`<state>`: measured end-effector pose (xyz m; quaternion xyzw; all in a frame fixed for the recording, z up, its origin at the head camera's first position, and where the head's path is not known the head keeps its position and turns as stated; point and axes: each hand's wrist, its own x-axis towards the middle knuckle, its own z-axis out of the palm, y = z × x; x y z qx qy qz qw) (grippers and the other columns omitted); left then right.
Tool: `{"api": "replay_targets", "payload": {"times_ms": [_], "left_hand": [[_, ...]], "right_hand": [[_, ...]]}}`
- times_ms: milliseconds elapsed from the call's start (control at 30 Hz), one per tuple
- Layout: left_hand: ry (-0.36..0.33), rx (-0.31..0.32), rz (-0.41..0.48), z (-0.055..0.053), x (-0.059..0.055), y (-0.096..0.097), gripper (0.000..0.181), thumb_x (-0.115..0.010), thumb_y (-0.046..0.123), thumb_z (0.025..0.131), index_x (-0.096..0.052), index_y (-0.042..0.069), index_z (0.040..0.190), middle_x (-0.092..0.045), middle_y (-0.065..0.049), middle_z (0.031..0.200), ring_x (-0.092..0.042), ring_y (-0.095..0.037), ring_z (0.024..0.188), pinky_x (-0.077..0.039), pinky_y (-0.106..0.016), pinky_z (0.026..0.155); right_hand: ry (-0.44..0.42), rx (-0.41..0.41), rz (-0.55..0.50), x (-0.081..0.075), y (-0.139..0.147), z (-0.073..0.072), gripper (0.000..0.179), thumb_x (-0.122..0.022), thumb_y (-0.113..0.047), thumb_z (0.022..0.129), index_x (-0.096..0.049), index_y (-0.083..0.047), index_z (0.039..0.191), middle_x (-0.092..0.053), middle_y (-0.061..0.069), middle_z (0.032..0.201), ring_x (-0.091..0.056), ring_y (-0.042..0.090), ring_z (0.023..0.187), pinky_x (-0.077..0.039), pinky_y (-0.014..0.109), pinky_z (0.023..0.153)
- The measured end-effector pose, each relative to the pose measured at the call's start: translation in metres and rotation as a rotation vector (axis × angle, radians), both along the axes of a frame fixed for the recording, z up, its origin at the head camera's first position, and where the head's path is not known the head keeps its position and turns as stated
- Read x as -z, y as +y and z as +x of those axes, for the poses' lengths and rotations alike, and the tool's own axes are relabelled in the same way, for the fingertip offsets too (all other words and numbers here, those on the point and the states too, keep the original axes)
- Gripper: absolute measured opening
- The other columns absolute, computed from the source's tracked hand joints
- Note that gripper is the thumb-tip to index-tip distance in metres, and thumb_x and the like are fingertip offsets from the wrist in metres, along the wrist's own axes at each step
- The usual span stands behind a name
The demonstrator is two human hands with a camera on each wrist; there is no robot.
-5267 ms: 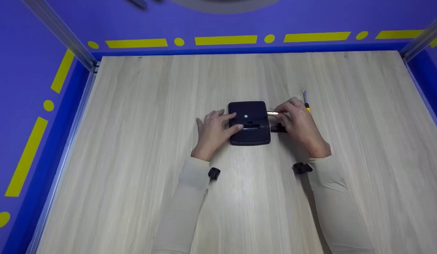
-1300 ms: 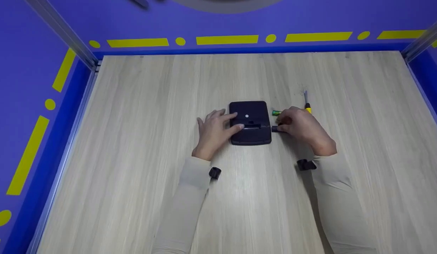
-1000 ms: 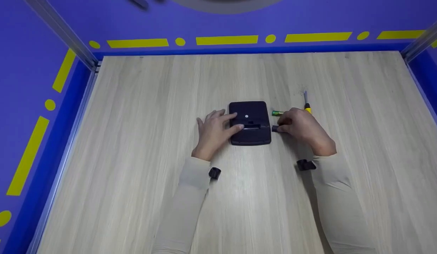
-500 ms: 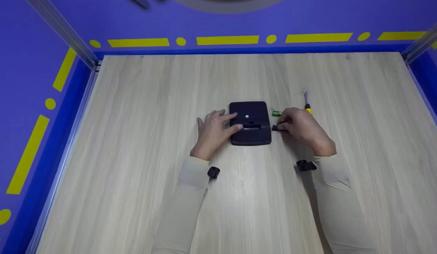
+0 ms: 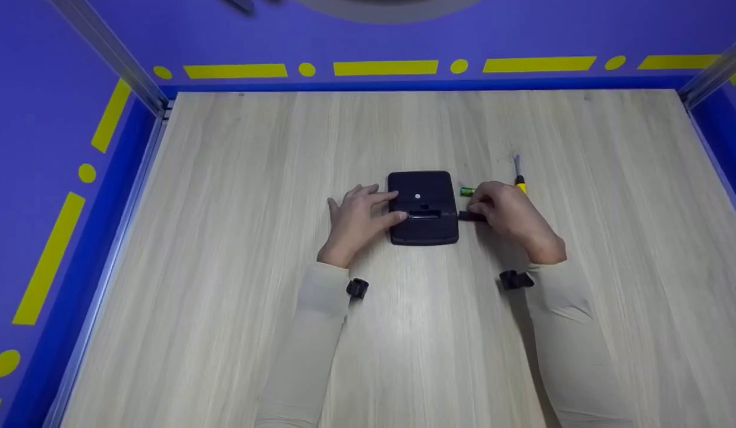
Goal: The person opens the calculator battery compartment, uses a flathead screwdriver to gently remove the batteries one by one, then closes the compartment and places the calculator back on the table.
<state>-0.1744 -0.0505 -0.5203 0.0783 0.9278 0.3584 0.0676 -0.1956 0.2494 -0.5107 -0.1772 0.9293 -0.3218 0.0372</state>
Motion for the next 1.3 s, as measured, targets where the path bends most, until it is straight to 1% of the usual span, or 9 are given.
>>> {"api": "replay_targets", "payload": {"times_ms": [67, 233, 433, 600, 767, 900, 1067, 1167, 1300], "left_hand": [[0.005, 0.001, -0.009, 0.0, 0.0, 0.0, 0.056, -0.077, 0.051, 0.095, -0.07, 0.023, 0.143, -0.051, -0.012, 0.159, -0.034, -0.037, 0.155, -0.004, -0.082, 0.117], [0.008, 0.0, -0.02, -0.001, 0.001, 0.0, 0.055, -0.077, 0.049, 0.096, -0.07, 0.023, 0.144, -0.051, -0.012, 0.159, -0.035, -0.037, 0.154, -0.005, -0.082, 0.117], [0.009, 0.0, -0.026, -0.001, 0.0, 0.001, 0.055, -0.077, 0.049, 0.096, -0.069, 0.024, 0.144, -0.051, -0.012, 0.159, -0.035, -0.037, 0.154, -0.005, -0.082, 0.117], [0.013, -0.003, -0.031, -0.002, 0.0, 0.0, 0.056, -0.077, 0.05, 0.096, -0.069, 0.024, 0.144, -0.052, -0.012, 0.159, -0.035, -0.037, 0.154, -0.006, -0.082, 0.117], [0.009, -0.005, -0.027, -0.001, 0.001, 0.0, 0.056, -0.077, 0.051, 0.095, -0.069, 0.024, 0.144, -0.052, -0.012, 0.159, -0.035, -0.037, 0.154, -0.005, -0.081, 0.117], [0.009, -0.001, -0.026, -0.002, 0.002, -0.001, 0.056, -0.078, 0.05, 0.095, -0.069, 0.023, 0.144, -0.051, -0.012, 0.159, -0.034, -0.038, 0.154, -0.005, -0.082, 0.117], [0.006, 0.002, -0.023, -0.002, 0.002, -0.001, 0.056, -0.078, 0.05, 0.095, -0.07, 0.023, 0.144, -0.052, -0.013, 0.159, -0.034, -0.038, 0.154, -0.005, -0.082, 0.116], [0.006, 0.007, -0.016, -0.002, 0.001, -0.001, 0.056, -0.077, 0.05, 0.096, -0.07, 0.022, 0.144, -0.052, -0.013, 0.159, -0.034, -0.038, 0.154, -0.005, -0.082, 0.116], [0.005, 0.012, -0.015, -0.002, 0.0, -0.001, 0.056, -0.077, 0.05, 0.096, -0.069, 0.022, 0.144, -0.051, -0.014, 0.159, -0.034, -0.039, 0.154, -0.004, -0.082, 0.117]], "right_hand": [[0.002, 0.001, -0.003, 0.0, 0.0, 0.0, 0.009, -0.073, 0.004, 0.098, -0.07, -0.001, 0.091, -0.071, 0.016, 0.094, -0.064, 0.028, 0.085, -0.051, 0.043, 0.076], [0.017, 0.034, -0.017, -0.004, 0.0, 0.002, 0.007, -0.072, 0.003, 0.099, -0.071, 0.0, 0.093, -0.07, 0.015, 0.096, -0.063, 0.027, 0.086, -0.049, 0.041, 0.076], [0.087, 0.064, -0.045, -0.011, -0.001, 0.003, 0.007, -0.071, 0.003, 0.099, -0.069, -0.001, 0.095, -0.069, 0.015, 0.098, -0.064, 0.028, 0.086, -0.05, 0.042, 0.076], [0.135, 0.075, -0.098, -0.015, -0.007, 0.004, 0.008, -0.071, 0.003, 0.1, -0.069, -0.002, 0.095, -0.07, 0.015, 0.097, -0.066, 0.028, 0.089, -0.05, 0.043, 0.08], [0.158, 0.071, -0.121, -0.015, -0.014, 0.005, 0.007, -0.071, 0.004, 0.099, -0.07, -0.003, 0.096, -0.07, 0.014, 0.099, -0.065, 0.026, 0.088, -0.05, 0.039, 0.077], [0.171, 0.062, -0.135, -0.017, -0.02, 0.005, 0.005, -0.071, 0.006, 0.098, -0.071, 0.001, 0.098, -0.07, 0.014, 0.099, -0.065, 0.026, 0.089, -0.05, 0.039, 0.077], [0.2, 0.037, -0.15, -0.016, -0.026, 0.006, 0.007, -0.073, 0.009, 0.096, -0.071, 0.002, 0.095, -0.069, 0.014, 0.096, -0.063, 0.026, 0.087, -0.05, 0.039, 0.077], [0.22, 0.028, -0.144, -0.016, -0.03, 0.006, 0.007, -0.074, 0.007, 0.096, -0.071, 0.001, 0.095, -0.069, 0.013, 0.095, -0.062, 0.025, 0.085, -0.05, 0.038, 0.076], [0.234, 0.021, -0.125, -0.017, -0.037, 0.008, 0.005, -0.074, 0.004, 0.097, -0.072, -0.001, 0.096, -0.07, 0.012, 0.096, -0.063, 0.026, 0.085, -0.053, 0.04, 0.077]]}}
